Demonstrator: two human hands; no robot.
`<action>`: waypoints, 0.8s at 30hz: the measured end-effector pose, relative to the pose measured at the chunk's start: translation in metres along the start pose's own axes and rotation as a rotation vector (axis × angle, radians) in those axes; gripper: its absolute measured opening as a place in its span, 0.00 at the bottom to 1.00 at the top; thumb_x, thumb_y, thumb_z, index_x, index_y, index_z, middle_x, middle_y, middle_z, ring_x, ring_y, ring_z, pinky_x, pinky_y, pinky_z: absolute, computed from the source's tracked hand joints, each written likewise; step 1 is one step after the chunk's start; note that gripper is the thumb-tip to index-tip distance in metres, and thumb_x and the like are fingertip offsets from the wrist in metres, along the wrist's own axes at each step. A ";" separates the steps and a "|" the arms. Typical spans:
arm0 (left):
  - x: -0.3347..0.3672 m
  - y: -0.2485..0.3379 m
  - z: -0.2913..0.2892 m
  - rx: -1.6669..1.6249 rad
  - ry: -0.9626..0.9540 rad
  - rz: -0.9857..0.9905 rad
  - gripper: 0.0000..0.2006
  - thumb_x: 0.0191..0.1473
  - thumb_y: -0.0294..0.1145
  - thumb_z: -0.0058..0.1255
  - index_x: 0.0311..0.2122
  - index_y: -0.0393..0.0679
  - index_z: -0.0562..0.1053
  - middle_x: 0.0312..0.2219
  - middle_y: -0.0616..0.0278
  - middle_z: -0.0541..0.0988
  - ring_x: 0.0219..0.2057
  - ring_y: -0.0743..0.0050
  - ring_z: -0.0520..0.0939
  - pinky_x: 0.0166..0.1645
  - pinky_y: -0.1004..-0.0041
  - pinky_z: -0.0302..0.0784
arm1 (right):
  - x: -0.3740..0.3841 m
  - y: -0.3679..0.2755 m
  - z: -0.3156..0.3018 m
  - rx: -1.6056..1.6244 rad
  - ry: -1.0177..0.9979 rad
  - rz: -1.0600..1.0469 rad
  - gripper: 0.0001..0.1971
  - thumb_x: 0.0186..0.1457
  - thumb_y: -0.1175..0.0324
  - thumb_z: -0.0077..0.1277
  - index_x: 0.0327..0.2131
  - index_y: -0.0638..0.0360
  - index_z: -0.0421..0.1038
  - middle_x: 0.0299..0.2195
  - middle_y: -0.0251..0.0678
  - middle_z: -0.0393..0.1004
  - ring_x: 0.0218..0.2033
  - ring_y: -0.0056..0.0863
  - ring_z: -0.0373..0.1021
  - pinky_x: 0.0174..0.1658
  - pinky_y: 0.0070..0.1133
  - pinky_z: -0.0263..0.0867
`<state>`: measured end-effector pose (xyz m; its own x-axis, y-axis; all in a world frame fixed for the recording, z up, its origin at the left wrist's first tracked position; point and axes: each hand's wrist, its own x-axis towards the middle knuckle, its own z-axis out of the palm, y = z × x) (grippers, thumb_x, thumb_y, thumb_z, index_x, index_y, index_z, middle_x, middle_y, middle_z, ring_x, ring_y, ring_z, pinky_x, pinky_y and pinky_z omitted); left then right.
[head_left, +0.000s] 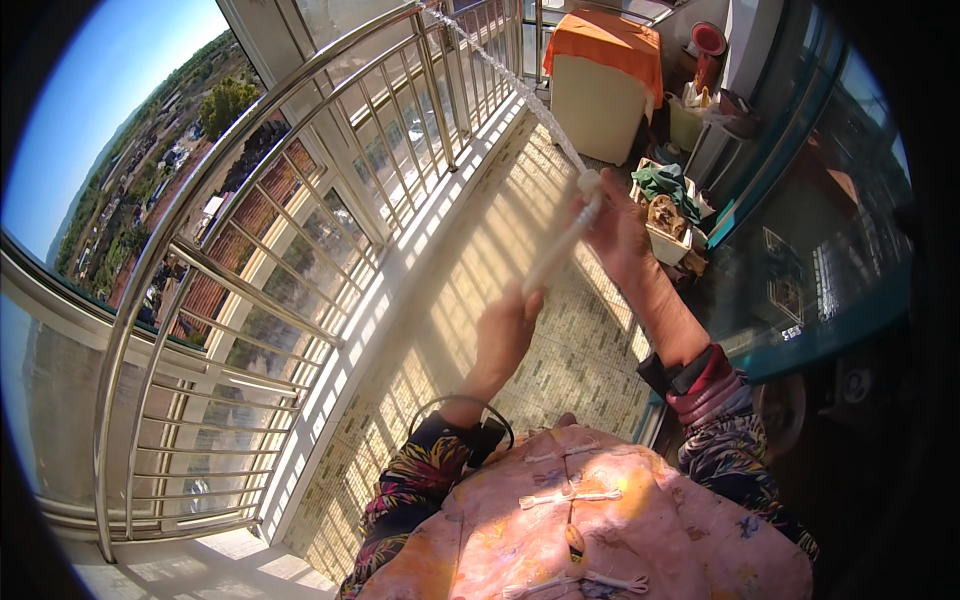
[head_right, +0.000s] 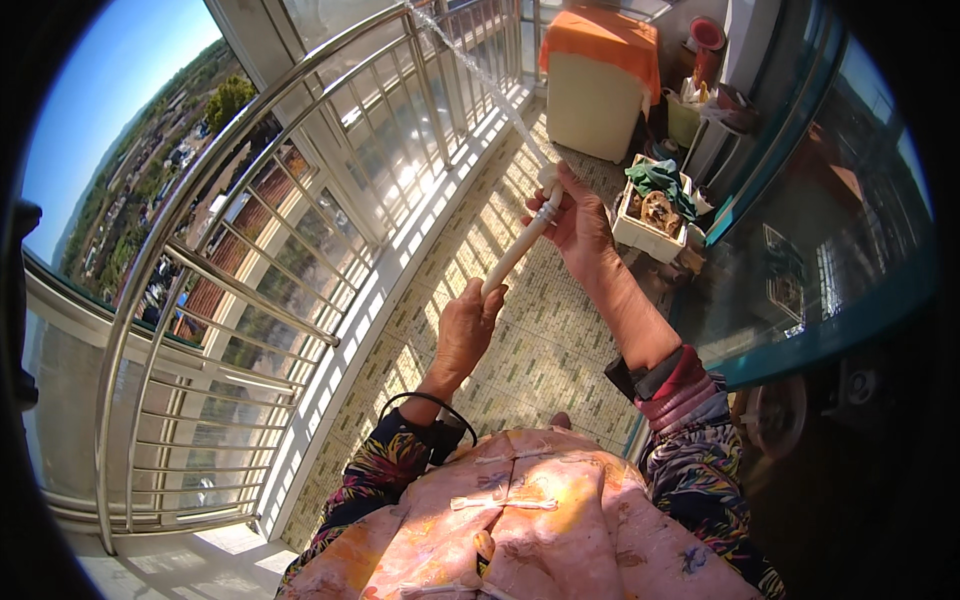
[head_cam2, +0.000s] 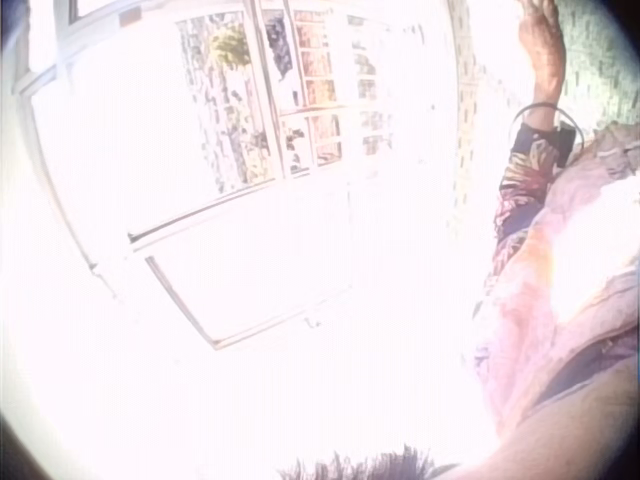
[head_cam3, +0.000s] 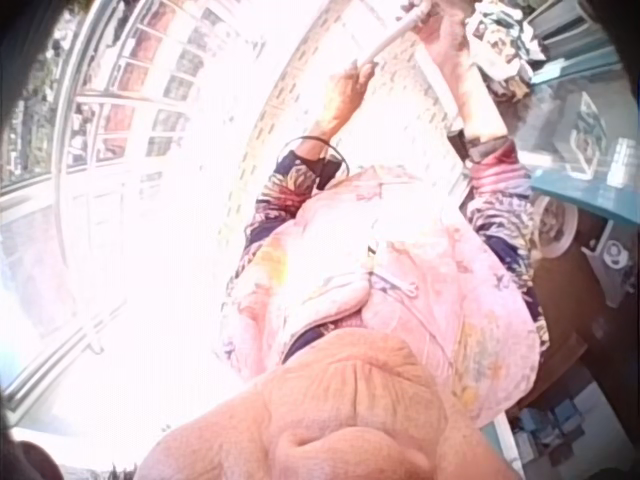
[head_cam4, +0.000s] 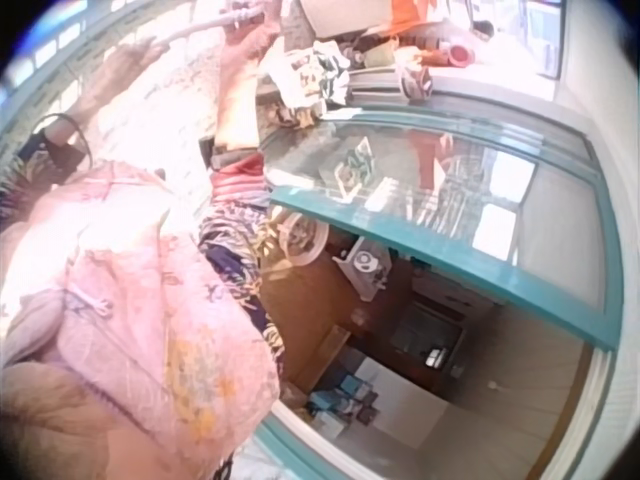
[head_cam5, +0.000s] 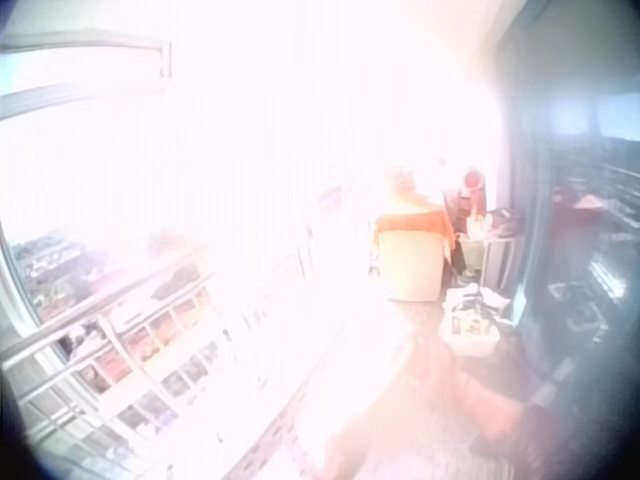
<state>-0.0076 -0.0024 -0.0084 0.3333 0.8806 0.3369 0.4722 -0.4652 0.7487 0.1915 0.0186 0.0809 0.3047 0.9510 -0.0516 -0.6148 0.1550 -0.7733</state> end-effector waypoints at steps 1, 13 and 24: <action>0.000 -0.001 0.000 0.000 -0.001 -0.001 0.17 0.60 0.46 0.48 0.31 0.40 0.66 0.15 0.45 0.71 0.20 0.39 0.75 0.23 0.53 0.66 | 0.002 0.001 0.000 -0.027 -0.035 -0.019 0.17 0.60 0.51 0.47 0.37 0.56 0.67 0.27 0.32 0.69 0.31 0.26 0.71 0.37 0.31 0.74; 0.003 -0.006 -0.007 0.011 -0.008 -0.033 0.17 0.60 0.45 0.48 0.31 0.40 0.66 0.16 0.47 0.73 0.21 0.41 0.77 0.23 0.54 0.67 | 0.014 0.010 0.003 0.208 -0.090 0.068 0.12 0.58 0.57 0.50 0.36 0.55 0.67 0.28 0.36 0.71 0.29 0.29 0.72 0.38 0.33 0.73; 0.000 -0.010 -0.016 0.037 0.033 -0.029 0.18 0.60 0.46 0.47 0.31 0.40 0.65 0.15 0.47 0.73 0.20 0.41 0.76 0.23 0.54 0.66 | 0.017 0.025 0.005 0.096 -0.056 -0.036 0.16 0.58 0.57 0.50 0.42 0.57 0.65 0.32 0.41 0.74 0.32 0.35 0.75 0.37 0.31 0.74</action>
<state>-0.0256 0.0033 -0.0068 0.2919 0.8959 0.3350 0.5116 -0.4422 0.7367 0.1779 0.0400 0.0641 0.2886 0.9574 0.0127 -0.6717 0.2119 -0.7099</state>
